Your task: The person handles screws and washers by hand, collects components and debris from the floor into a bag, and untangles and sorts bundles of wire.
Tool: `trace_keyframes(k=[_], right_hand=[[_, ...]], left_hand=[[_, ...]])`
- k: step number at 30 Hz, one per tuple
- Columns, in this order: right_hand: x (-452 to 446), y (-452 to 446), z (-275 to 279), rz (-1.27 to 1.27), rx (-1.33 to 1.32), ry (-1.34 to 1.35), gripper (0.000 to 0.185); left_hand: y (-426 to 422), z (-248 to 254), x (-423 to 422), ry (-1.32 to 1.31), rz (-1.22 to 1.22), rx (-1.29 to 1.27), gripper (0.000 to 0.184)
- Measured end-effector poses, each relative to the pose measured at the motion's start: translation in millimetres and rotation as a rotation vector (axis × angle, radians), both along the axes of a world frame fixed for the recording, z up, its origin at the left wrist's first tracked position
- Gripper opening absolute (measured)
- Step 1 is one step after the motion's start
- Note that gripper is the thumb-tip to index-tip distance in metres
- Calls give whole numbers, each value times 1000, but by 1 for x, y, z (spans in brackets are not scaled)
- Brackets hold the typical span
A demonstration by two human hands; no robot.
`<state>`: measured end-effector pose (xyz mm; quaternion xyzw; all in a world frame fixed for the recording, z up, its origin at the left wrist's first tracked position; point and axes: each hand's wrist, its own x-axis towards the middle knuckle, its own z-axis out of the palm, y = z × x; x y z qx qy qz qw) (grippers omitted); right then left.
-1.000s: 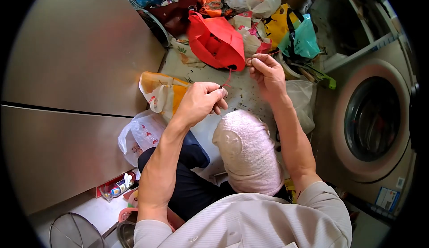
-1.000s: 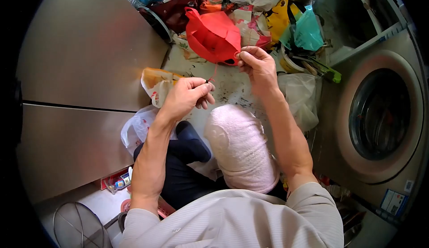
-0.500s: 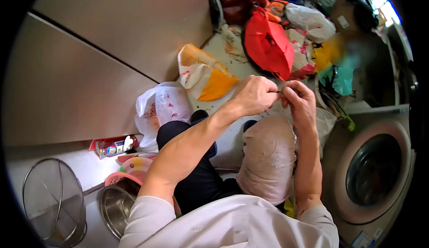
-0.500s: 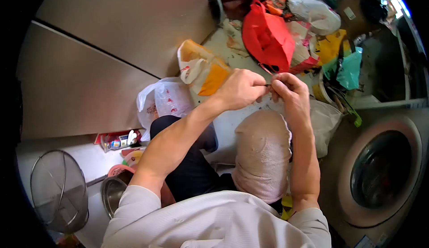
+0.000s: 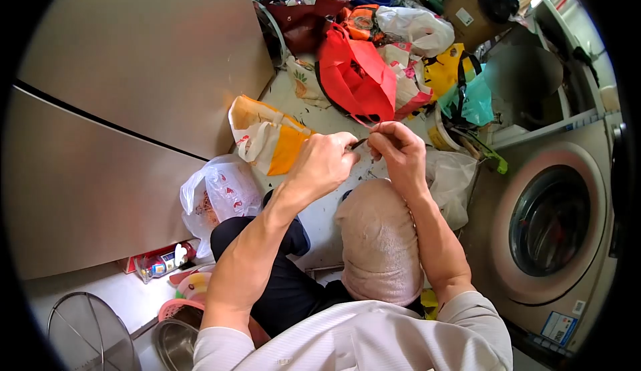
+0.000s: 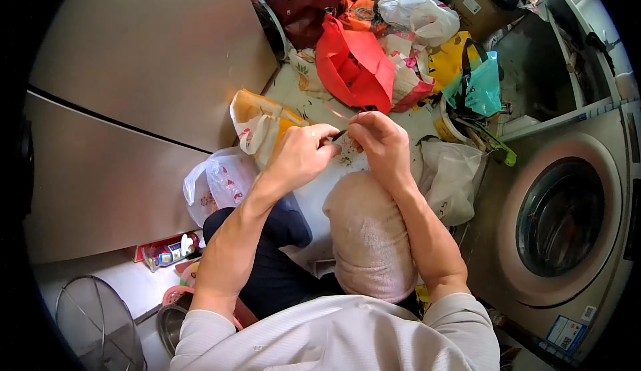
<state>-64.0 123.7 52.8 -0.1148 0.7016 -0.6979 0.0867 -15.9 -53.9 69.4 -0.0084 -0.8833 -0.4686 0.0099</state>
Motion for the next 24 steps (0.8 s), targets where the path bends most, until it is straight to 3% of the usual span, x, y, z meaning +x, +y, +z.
trace_keyframes(k=[1, 2, 3, 4, 6, 7, 10, 17, 19, 20, 21, 24], right_hand=[[-1, 0, 1, -2, -1, 1, 6], [-3, 0, 2, -64, 117, 205, 7], [-5, 1, 2, -123, 236, 408, 8], [-9, 1, 2, -122, 236, 409, 8], [-25, -1, 1, -151, 412, 992, 13], [-34, -2, -1, -127, 432, 1108, 16], [-63, -10, -4, -91, 486, 1199, 16], [-65, -36, -9, -96, 466, 958, 11], [-65, -36, -16, -28, 495, 946, 11], [-66, -35, -19, 7, 505, 940, 11], [-65, -34, -19, 2, 525, 926, 11], [-59, -35, -12, -19, 588, 762, 11]], left_hand=[[-6, -4, 0, -3, -25, -95, 30], [-11, -5, 0, -1, -24, -95, 30], [-14, -4, 0, -44, -56, -273, 32], [-16, -4, 0, -87, -89, -450, 36], [-18, -5, 2, -120, -120, -449, 35], [-18, -5, 2, -152, -149, -452, 34], [-11, 0, 3, -205, -160, -419, 31], [-7, -14, 8, -47, -187, -337, 24], [0, -32, 14, 283, -101, -260, 17], [3, -37, 20, 459, -31, -75, 14], [7, -36, 11, 190, -175, -261, 14], [22, -61, 7, 348, -194, -194, 17]])
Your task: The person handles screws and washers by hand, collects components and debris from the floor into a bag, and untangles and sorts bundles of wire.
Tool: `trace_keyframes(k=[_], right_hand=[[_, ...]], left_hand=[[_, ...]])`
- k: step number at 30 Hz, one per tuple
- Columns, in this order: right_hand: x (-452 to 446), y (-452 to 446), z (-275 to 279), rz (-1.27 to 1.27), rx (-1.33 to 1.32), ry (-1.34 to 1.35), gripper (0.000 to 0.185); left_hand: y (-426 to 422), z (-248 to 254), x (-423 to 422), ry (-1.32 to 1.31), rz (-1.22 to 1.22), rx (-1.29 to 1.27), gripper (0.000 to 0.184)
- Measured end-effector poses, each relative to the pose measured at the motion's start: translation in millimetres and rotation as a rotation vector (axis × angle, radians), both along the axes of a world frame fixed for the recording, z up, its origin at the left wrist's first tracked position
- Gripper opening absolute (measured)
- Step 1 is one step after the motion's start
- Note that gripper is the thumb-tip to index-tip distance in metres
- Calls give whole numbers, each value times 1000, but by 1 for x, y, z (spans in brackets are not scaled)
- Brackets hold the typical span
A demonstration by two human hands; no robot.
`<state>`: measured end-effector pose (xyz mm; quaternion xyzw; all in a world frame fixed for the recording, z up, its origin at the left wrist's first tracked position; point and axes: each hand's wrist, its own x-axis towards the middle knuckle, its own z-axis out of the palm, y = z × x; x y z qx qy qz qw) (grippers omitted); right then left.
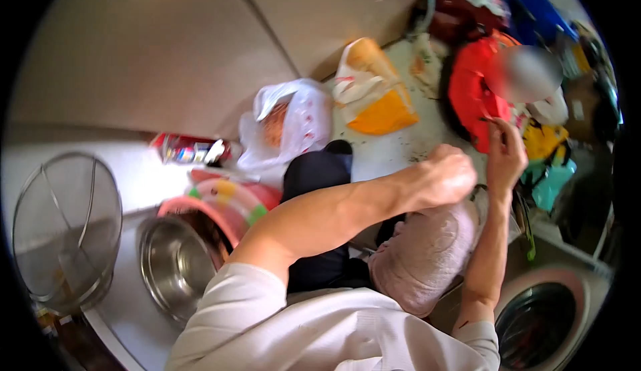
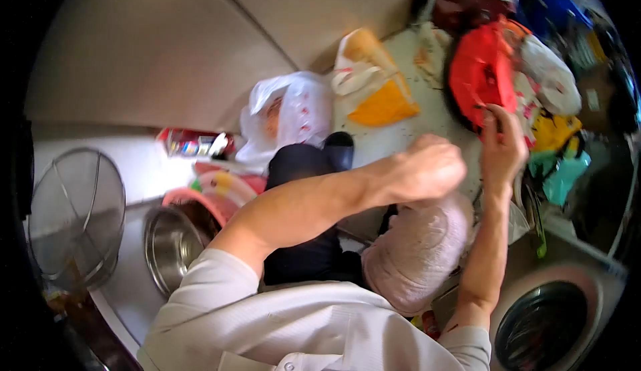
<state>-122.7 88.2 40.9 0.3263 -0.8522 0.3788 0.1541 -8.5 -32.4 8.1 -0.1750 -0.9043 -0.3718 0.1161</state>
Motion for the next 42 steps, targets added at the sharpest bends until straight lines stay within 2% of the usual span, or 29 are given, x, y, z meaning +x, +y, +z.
trace_keyframes(k=[1, 2, 7, 8, 12, 14, 15, 16, 18, 20, 23, 25, 28, 30, 32, 33, 35, 38, 40, 42], right_hand=[[-3, 0, -1, 17, -31, -5, 12], [-5, -2, -2, 24, -57, -8, 12], [8, -13, 17, -15, -75, -79, 11], [9, -10, 24, -7, -43, -45, 11], [7, 29, 28, -83, -138, -137, 13], [18, 50, 44, -120, -131, -128, 13], [20, 66, 38, -172, -178, -162, 11], [32, 78, 46, -215, -154, -188, 11], [48, 116, 32, -273, -201, -252, 11], [66, 154, 17, -348, -128, -187, 10], [96, 218, 18, -514, -129, -179, 11], [116, 255, 23, -667, -160, -176, 11], [126, 307, 5, -753, -331, -276, 12], [115, 321, -7, -775, -341, -273, 14], [97, 323, -16, -712, -332, -449, 16], [89, 324, -27, -715, -339, -452, 16], [68, 319, -44, -584, -144, -290, 16], [39, 308, -56, -437, -18, -288, 18], [15, 309, -84, -410, 22, -331, 16], [-8, 307, -109, -258, 396, -135, 12]], left_hand=[[-1, 9, 14, 205, 135, 12, 16], [-4, 31, 8, -126, 38, -190, 16], [-3, 23, 10, -37, -14, -152, 17], [-3, 28, 3, -171, -37, -156, 15], [-12, 1, 10, 213, 52, 14, 13], [-28, 26, 0, -346, -123, -121, 14], [-26, 13, 4, -14, -21, -59, 18], [-29, 28, -1, -190, -80, -198, 22], [-30, 55, -1, -311, -63, -266, 26], [-33, 53, -2, -334, -29, -290, 33], [-36, 40, -3, -300, -129, -278, 35], [-30, 56, -9, -395, -48, -303, 36], [-19, 64, -11, -489, 42, -344, 36], [-12, 58, -13, -561, 10, -497, 38], [-11, 52, -16, -592, -9, -498, 40], [-9, 46, -18, -592, -25, -473, 41], [-9, 39, -21, -603, -37, -447, 42], [-6, 31, -29, -597, -39, -459, 42], [-1, 29, -35, -604, -31, -424, 42], [4, 29, -40, -606, -46, -435, 41]])
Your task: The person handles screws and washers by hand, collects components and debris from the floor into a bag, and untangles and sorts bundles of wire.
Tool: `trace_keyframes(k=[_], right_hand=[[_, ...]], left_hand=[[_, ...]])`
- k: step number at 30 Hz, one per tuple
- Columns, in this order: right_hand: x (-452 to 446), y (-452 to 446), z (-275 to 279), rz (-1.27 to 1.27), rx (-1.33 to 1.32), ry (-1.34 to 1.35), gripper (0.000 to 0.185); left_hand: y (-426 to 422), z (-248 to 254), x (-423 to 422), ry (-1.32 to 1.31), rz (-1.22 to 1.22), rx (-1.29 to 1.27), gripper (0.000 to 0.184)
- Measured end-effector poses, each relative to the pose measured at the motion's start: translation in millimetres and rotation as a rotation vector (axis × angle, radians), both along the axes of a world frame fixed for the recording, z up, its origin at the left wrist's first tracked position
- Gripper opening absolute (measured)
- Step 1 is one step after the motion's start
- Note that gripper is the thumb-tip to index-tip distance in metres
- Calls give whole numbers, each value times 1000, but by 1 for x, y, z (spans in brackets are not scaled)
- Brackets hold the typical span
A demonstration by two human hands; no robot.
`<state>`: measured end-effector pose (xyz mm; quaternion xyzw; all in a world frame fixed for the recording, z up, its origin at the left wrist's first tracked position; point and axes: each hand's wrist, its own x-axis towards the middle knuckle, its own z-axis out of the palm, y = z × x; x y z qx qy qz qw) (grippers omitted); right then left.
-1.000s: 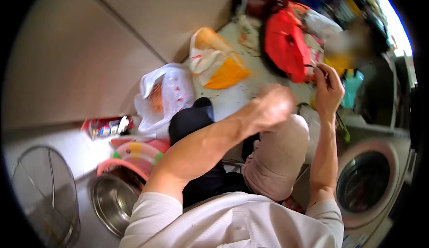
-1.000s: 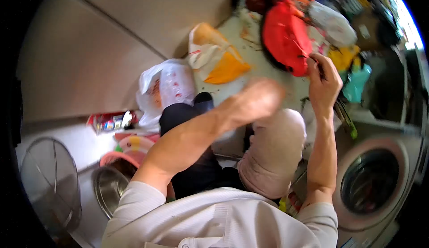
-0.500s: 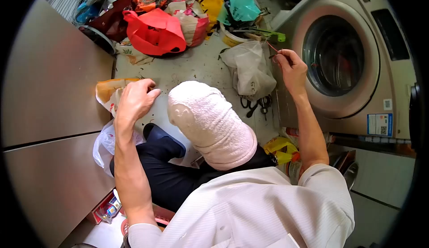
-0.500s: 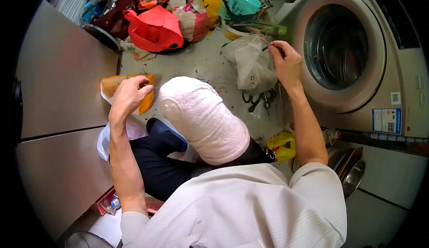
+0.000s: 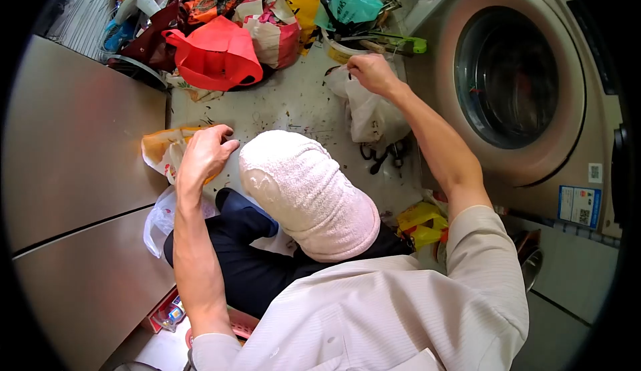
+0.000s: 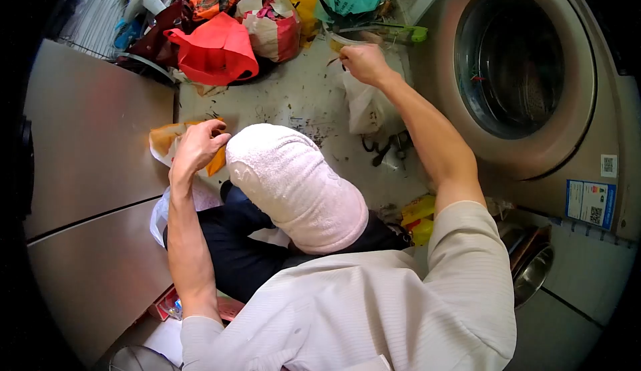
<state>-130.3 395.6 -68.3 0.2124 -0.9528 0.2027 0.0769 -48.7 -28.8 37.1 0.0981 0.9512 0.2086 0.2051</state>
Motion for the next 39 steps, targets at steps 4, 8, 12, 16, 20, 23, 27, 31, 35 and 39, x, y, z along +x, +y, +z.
trace_keyframes(k=[4, 8, 12, 16, 20, 23, 27, 31, 35, 39], right_hand=[[-10, 7, -31, 27, 243, -104, 7], [-17, 24, -41, -55, 368, -290, 8], [-15, 35, -42, -94, 279, -529, 11], [19, 24, -32, -171, -4, -827, 12], [22, 20, -23, -182, -281, -842, 11], [16, 24, -19, -168, -322, -729, 10], [-12, 29, -11, -136, 73, -337, 12], [-35, 30, -21, -80, 343, -247, 12], [-46, 29, -17, -31, 694, -337, 12], [-17, 14, -21, 92, 776, -337, 15]], left_hand=[[10, 2, -3, 12, -30, 10, 40], [20, 5, -10, 19, -29, 43, 38], [22, 3, -13, 11, -39, 61, 38], [21, 5, -9, 45, -49, 59, 37], [20, 6, -7, 31, -56, 42, 38], [18, 5, -3, 40, -61, 79, 38], [16, 7, 3, 9, -36, 65, 38], [11, 5, 4, 26, -49, 44, 37], [10, 5, 1, 48, -62, 37, 38], [15, 10, 1, 32, -68, 60, 38]])
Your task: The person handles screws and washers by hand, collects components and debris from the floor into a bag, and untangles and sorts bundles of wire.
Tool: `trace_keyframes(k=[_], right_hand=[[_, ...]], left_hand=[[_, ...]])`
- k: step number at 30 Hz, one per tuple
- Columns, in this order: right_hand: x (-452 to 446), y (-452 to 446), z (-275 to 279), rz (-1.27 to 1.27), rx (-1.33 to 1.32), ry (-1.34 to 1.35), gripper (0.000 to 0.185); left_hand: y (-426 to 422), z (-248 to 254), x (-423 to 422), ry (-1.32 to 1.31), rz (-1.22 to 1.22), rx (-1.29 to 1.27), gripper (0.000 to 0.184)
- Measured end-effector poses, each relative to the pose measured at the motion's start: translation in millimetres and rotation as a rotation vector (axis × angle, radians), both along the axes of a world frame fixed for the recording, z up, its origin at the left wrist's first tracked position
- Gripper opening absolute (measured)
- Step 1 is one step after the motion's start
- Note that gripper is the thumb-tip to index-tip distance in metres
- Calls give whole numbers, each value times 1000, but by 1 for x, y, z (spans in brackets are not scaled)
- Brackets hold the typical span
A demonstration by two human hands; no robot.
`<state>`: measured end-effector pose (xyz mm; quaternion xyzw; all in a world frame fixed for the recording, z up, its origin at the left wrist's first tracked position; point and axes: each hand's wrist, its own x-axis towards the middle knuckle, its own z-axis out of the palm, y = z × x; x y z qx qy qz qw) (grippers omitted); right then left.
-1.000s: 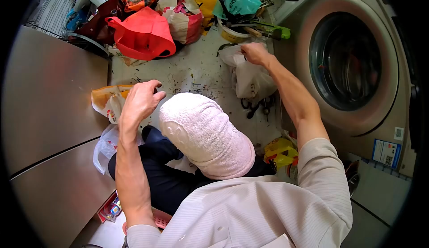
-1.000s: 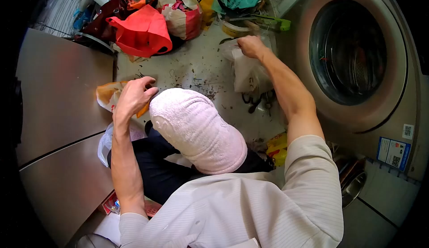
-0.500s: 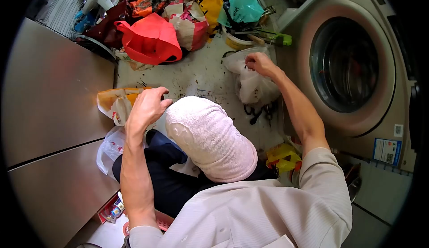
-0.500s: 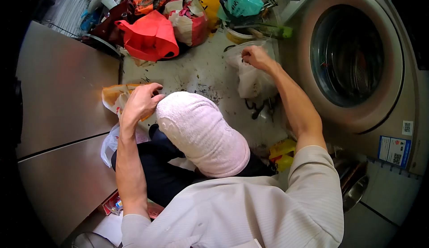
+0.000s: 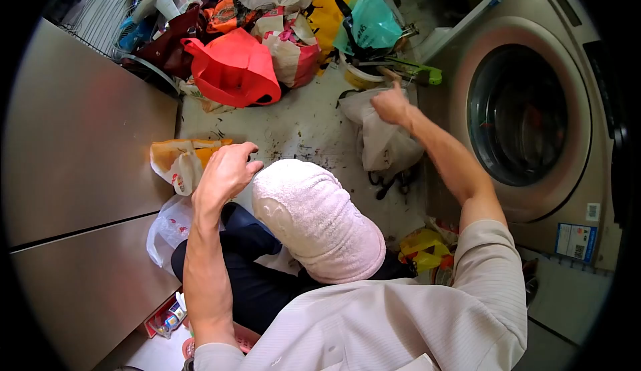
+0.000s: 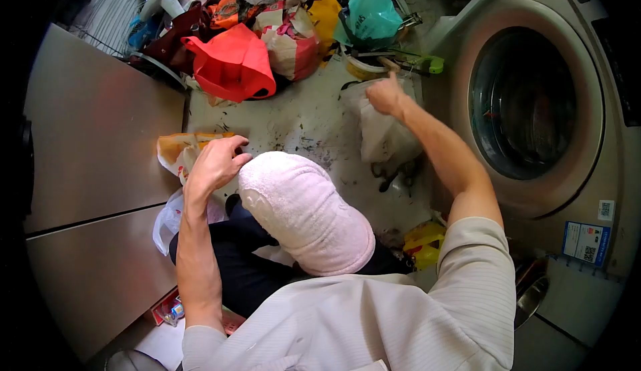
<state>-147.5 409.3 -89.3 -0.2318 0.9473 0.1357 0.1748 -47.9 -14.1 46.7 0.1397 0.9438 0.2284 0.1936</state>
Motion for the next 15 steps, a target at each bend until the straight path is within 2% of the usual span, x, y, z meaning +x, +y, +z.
trace_keyframes(k=[1, 3, 7, 11, 13, 15], right_hand=[[3, 0, -4, -3, 6, 7, 15], [11, -1, -17, -212, -253, -42, 15], [17, 15, -47, -192, -452, 190, 11], [14, 10, -35, -181, -357, 198, 12], [6, 8, -40, -59, -393, 304, 16], [0, 3, -50, -59, -369, 340, 18]], left_hand=[[1, -1, 0, 7, -3, 6, 38], [-1, -4, 1, 15, -23, 0, 37], [-2, -5, 8, 14, -47, -15, 37], [-2, -5, 9, 13, -46, -23, 38], [-2, -4, 8, 11, -53, -40, 38], [1, -3, 6, -38, -35, -11, 36]])
